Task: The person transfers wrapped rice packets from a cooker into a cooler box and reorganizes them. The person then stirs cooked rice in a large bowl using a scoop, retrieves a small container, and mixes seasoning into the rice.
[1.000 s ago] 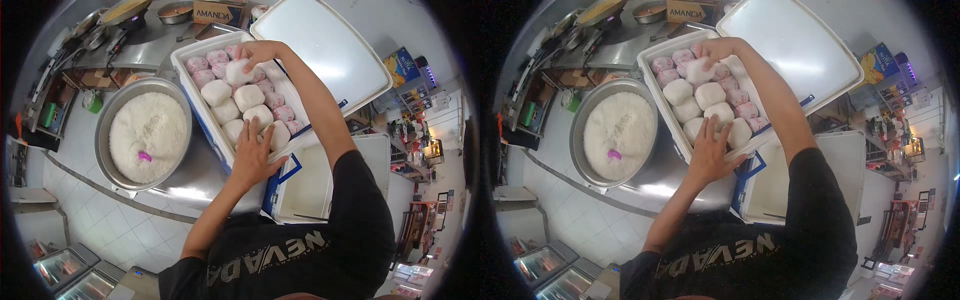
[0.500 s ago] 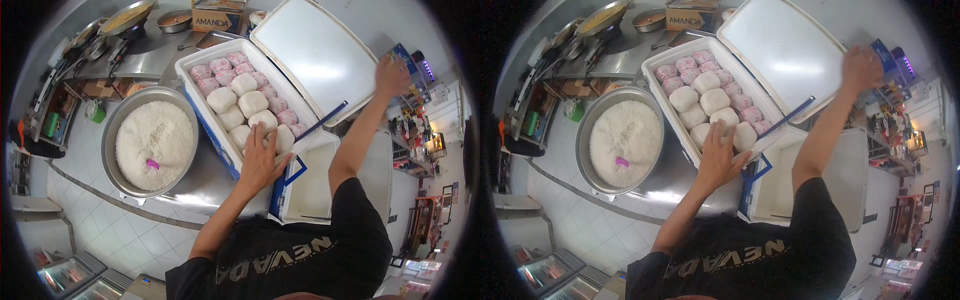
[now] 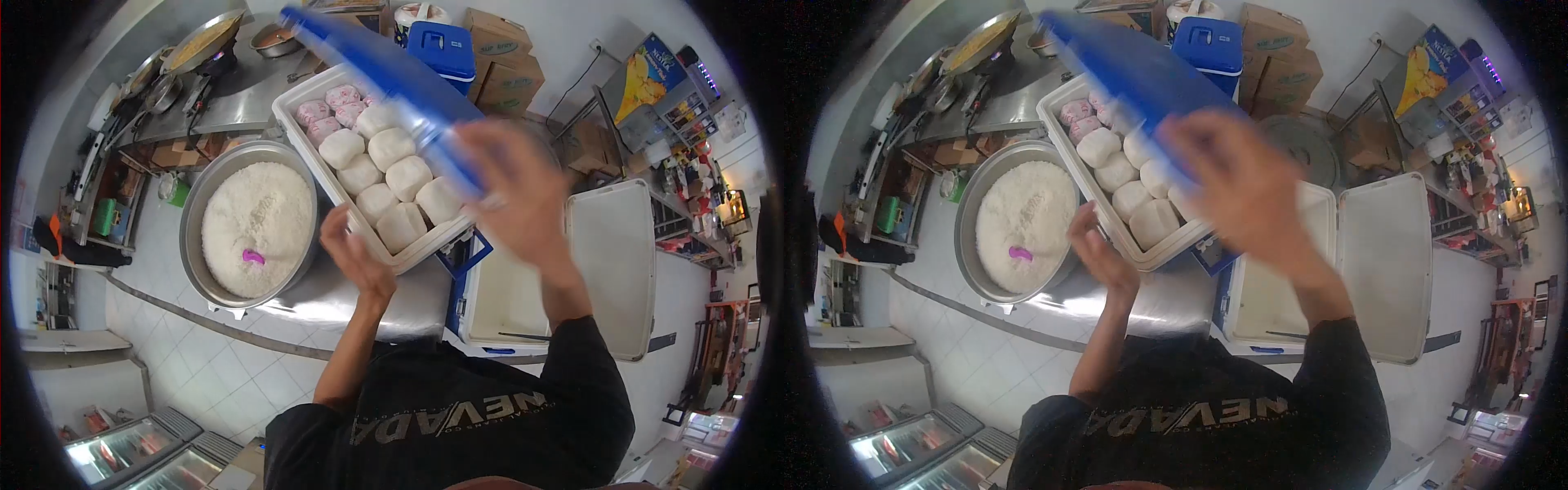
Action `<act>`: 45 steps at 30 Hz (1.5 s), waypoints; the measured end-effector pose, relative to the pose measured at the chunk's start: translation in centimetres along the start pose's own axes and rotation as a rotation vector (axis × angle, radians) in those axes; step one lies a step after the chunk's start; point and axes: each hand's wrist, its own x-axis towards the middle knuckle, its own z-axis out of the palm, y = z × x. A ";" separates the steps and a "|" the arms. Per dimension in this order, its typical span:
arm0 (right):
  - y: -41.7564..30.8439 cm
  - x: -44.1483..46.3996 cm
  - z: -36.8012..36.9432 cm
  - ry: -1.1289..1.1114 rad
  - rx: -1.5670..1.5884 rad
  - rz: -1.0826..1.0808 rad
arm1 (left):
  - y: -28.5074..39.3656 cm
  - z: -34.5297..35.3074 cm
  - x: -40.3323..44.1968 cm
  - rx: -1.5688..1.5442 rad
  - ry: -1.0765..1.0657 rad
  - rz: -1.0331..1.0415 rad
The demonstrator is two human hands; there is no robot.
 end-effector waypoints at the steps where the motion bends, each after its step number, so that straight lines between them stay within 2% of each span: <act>1: -1.3 -1.1 2.2 -0.011 0.019 -0.127 | -0.1 0.3 -0.2 -0.147 0.099 -0.030; 2: -2.7 -2.2 3.4 -0.040 -0.007 -0.212 | 0.2 -0.1 -0.1 -0.137 0.128 -0.026; 4: -4.3 -4.7 6.1 -0.108 0.035 -0.238 | 1.1 -1.9 0.4 -0.124 0.182 -0.020; 6: -4.6 -6.6 7.2 -0.174 0.099 -0.266 | 1.1 -3.3 0.7 -0.091 0.132 -0.061; 9: -4.8 -9.1 5.6 -0.197 0.403 -0.128 | 1.5 -3.8 1.1 0.013 -0.001 -0.027; 13: -4.6 -14.4 7.6 0.110 0.387 0.369 | 0.6 -2.2 0.7 0.067 -0.192 0.140; 16: -5.6 -15.0 10.3 0.219 0.402 0.582 | 1.2 -1.0 0.7 0.246 -0.363 0.275; 17: -5.5 -14.9 11.3 0.144 0.406 0.604 | 1.2 -0.7 0.2 0.299 -0.418 0.282; 20: -4.8 -13.7 15.8 0.325 0.544 0.829 | 0.6 -0.3 -0.4 0.430 -0.482 0.320; 24: -5.6 -11.5 17.7 0.517 0.614 0.827 | -0.1 0.0 0.2 0.425 -0.439 0.306; 25: -5.6 -11.4 17.8 0.485 0.514 0.855 | -0.3 0.0 0.3 0.417 -0.426 0.297; 27: -4.8 -12.4 18.7 0.453 0.419 0.759 | -0.6 0.1 0.7 0.363 -0.387 0.257; 31: -3.8 -11.5 21.1 0.469 0.483 0.740 | -2.4 0.7 2.3 0.304 -0.363 0.229; 34: -0.1 -10.4 24.5 0.459 0.326 0.474 | -4.3 2.5 4.0 0.269 -0.261 0.229; 40: 2.1 -3.5 27.1 0.381 0.660 0.920 | -8.0 6.0 8.4 0.246 -0.101 0.251; 45: 4.3 1.0 29.6 0.340 0.757 0.885 | -10.6 7.4 11.9 0.204 -0.097 0.311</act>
